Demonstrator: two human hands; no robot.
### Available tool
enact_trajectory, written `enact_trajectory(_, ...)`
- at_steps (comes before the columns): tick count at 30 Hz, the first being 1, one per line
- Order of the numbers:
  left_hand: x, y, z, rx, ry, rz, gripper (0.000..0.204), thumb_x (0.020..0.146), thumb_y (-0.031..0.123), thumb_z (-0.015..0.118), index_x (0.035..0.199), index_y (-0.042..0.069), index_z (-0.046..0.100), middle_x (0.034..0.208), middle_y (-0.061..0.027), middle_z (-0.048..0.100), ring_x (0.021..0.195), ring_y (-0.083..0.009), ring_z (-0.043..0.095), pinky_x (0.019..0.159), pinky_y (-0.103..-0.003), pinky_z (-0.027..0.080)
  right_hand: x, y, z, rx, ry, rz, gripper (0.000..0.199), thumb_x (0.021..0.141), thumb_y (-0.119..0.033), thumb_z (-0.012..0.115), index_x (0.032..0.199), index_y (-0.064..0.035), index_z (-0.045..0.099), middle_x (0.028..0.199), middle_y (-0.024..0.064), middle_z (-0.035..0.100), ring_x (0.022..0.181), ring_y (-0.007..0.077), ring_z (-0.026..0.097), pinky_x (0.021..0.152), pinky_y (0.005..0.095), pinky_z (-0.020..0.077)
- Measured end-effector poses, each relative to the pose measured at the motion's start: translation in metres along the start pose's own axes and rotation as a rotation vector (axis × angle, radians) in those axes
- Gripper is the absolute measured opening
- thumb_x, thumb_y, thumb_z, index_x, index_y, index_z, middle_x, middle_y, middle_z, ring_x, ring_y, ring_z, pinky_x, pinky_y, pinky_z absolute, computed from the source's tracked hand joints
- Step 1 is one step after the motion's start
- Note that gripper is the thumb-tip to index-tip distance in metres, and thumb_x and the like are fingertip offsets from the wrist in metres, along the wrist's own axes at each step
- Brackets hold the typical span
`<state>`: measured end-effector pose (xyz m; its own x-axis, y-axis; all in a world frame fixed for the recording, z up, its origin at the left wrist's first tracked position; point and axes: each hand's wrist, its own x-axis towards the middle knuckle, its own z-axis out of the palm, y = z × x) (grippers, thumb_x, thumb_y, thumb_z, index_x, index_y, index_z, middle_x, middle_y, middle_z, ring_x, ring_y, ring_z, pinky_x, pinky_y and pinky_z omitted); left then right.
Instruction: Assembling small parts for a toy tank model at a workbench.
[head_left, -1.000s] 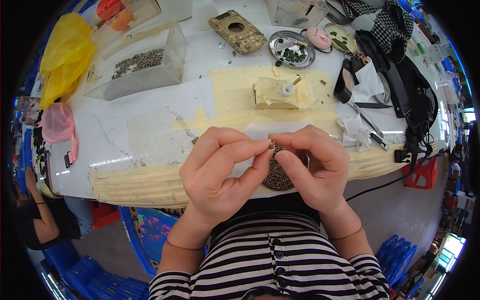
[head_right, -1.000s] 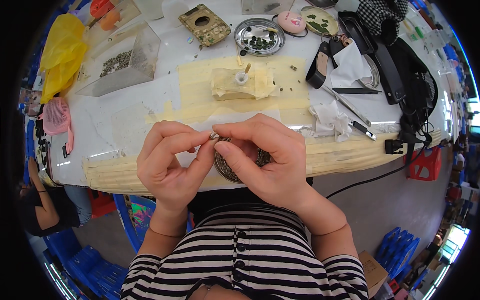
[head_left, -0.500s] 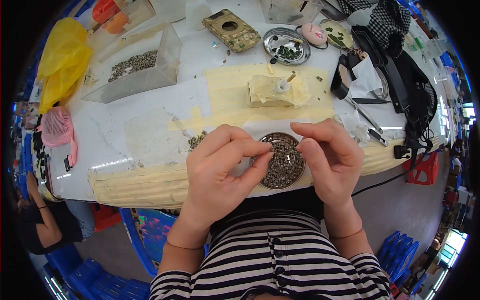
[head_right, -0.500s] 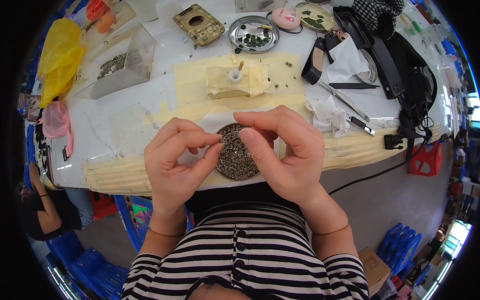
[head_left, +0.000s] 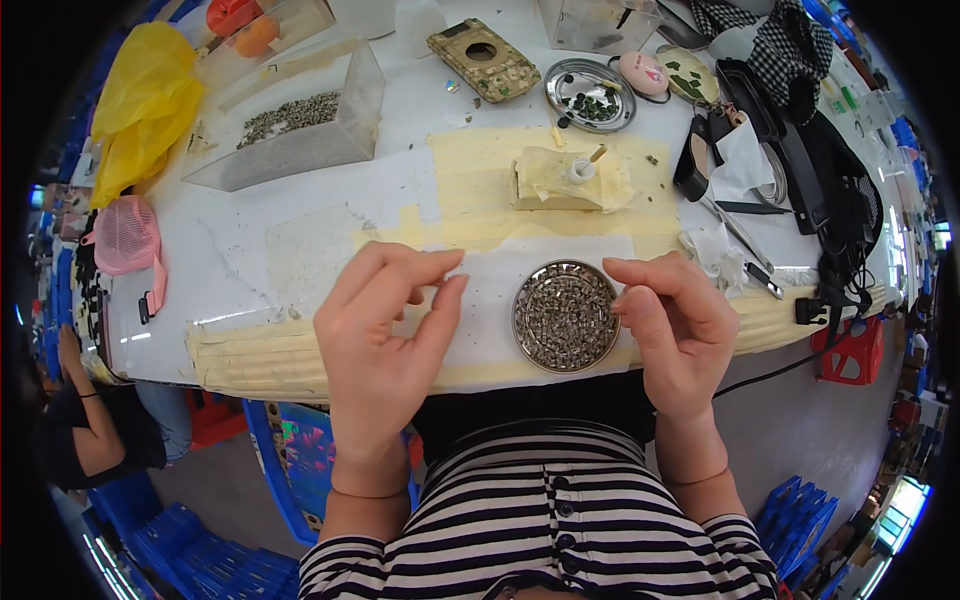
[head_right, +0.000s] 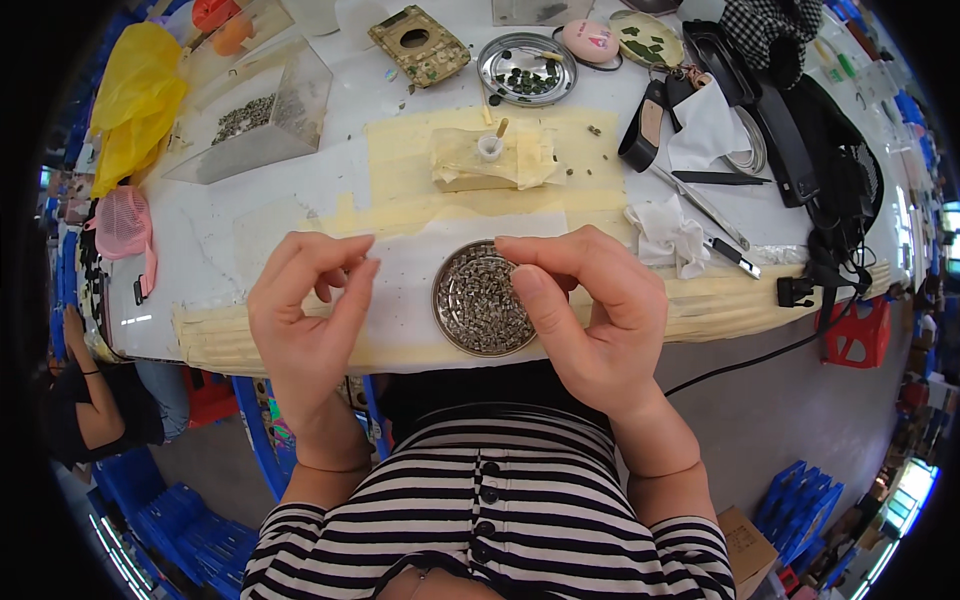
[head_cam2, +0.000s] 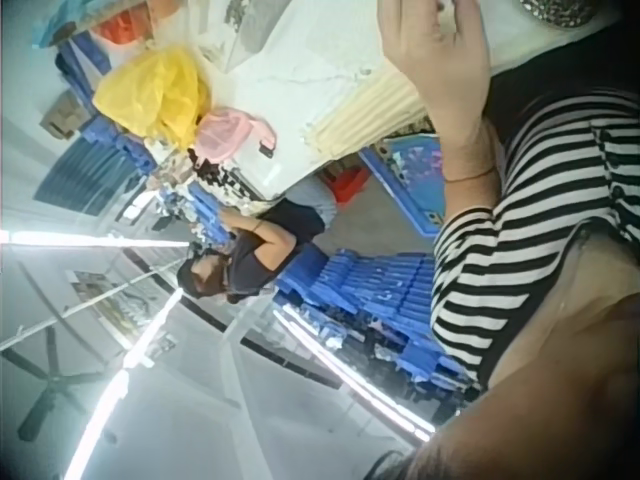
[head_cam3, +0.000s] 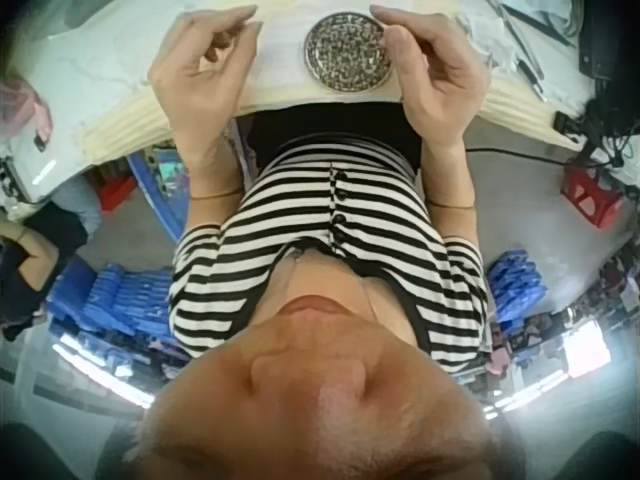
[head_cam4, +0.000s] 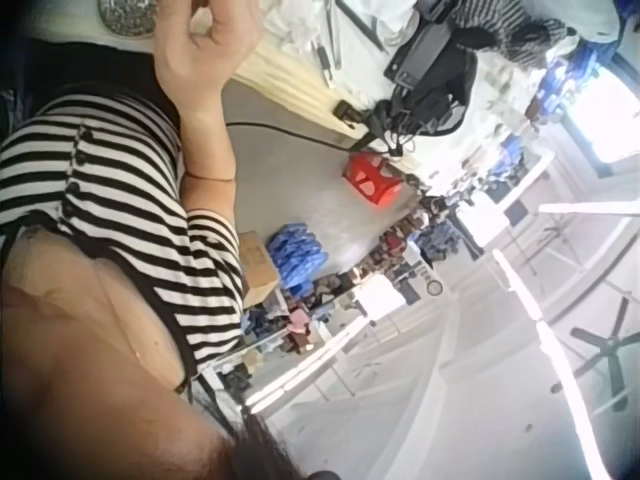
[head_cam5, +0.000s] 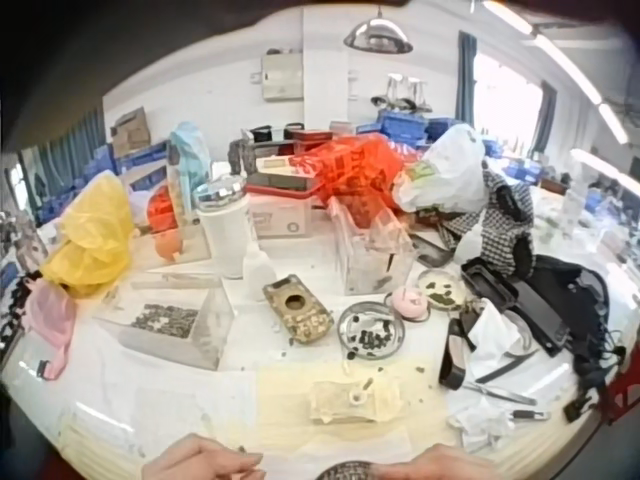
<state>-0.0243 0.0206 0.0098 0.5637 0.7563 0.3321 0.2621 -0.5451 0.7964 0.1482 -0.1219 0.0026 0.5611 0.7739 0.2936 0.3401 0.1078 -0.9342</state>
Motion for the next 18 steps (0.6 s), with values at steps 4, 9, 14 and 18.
enact_trajectory(4, 0.000, -0.013, -0.020, 0.136, 0.136, -0.024, 0.013, 0.078, -0.003, 0.073, 0.090, 0.001, 0.071, 0.079, -0.0045, 0.062, 0.069, -0.0138, 0.054, 0.059, -0.028, 0.042, -0.002, 0.000, 0.001, 0.001, 0.003, 0.033, 0.015, 0.090, -0.003, 0.068, 0.103, 0.0014, 0.074, 0.080, 0.0048, 0.067, 0.069, 0.0097, 0.056, 0.063, 0.0227, 0.0443)
enact_trajectory(9, -0.005, -0.013, -0.017, 0.134, -0.026, -0.004, 0.010, 0.077, -0.002, 0.074, 0.087, 0.000, 0.071, 0.078, -0.0076, 0.060, 0.066, -0.0200, 0.054, 0.059, -0.032, 0.042, -0.002, -0.001, 0.004, 0.007, -0.022, 0.039, 0.015, 0.090, -0.003, 0.068, 0.103, 0.0013, 0.074, 0.079, 0.0045, 0.066, 0.068, 0.0098, 0.055, 0.062, 0.0230, 0.0430)
enact_trajectory(14, -0.005, -0.025, -0.010, 0.219, -0.080, 0.094, 0.012, 0.076, -0.003, 0.074, 0.087, 0.000, 0.071, 0.077, -0.0060, 0.055, 0.069, -0.0173, 0.051, 0.058, -0.031, 0.041, -0.002, -0.001, 0.004, -0.009, -0.034, 0.036, 0.015, 0.089, -0.003, 0.068, 0.102, 0.0013, 0.074, 0.078, 0.0044, 0.065, 0.066, 0.0100, 0.053, 0.061, 0.0231, 0.0420)
enact_trajectory(18, 0.004, -0.019, -0.010, 0.365, -0.124, 0.274, 0.013, 0.073, -0.003, 0.074, 0.084, 0.001, 0.070, 0.076, -0.0061, 0.053, 0.073, -0.0226, 0.051, 0.062, -0.035, 0.042, -0.003, 0.001, 0.006, -0.004, -0.038, 0.014, 0.014, 0.089, -0.002, 0.069, 0.102, 0.0015, 0.074, 0.078, 0.0048, 0.065, 0.066, 0.0103, 0.054, 0.060, 0.0230, 0.0425)
